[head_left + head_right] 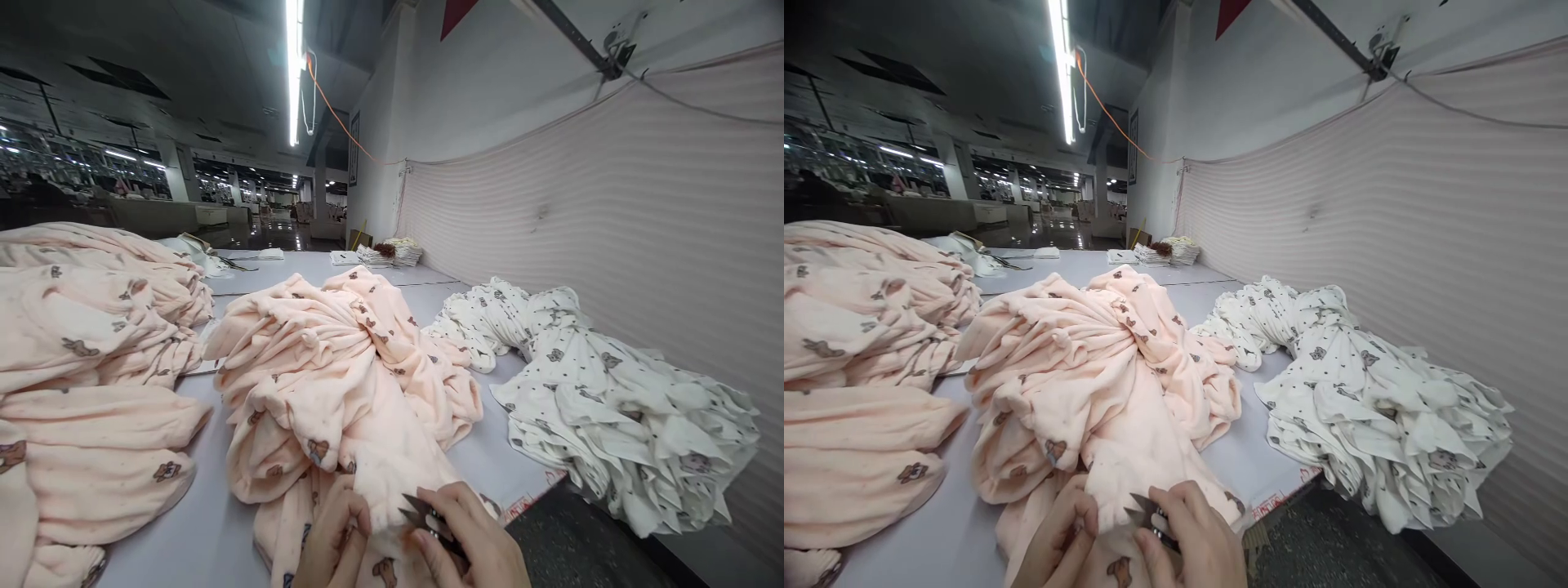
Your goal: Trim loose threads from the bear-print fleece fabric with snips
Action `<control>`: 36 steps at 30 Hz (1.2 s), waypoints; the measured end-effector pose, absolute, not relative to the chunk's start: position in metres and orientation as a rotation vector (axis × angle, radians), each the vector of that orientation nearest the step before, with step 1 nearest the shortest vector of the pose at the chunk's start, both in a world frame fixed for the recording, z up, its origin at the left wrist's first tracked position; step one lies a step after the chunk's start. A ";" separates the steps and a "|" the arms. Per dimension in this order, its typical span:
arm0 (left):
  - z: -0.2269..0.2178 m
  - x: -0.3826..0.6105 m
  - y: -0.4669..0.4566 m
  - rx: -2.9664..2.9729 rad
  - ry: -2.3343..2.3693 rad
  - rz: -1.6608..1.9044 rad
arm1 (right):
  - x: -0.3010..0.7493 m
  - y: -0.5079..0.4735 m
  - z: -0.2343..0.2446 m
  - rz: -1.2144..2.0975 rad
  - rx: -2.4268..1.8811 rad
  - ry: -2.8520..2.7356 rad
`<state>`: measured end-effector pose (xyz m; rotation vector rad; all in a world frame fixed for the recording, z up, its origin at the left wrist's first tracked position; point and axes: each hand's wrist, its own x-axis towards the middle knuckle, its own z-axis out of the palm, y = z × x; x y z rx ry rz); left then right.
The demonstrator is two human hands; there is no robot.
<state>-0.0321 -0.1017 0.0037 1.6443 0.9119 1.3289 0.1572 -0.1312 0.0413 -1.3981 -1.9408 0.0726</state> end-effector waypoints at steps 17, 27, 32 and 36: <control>0.032 -0.029 -0.095 0.600 0.710 1.159 | 0.146 -0.088 0.058 0.352 -1.544 -1.769; 0.036 -0.034 -0.093 0.560 0.587 1.088 | 0.146 -0.106 0.058 0.514 -1.439 -1.877; 0.042 -0.034 -0.091 0.709 0.639 1.081 | 0.155 -0.091 0.054 0.594 -1.402 -1.793; 0.036 -0.035 -0.055 1.054 0.819 1.168 | 0.166 -0.095 0.047 0.742 -1.372 -1.576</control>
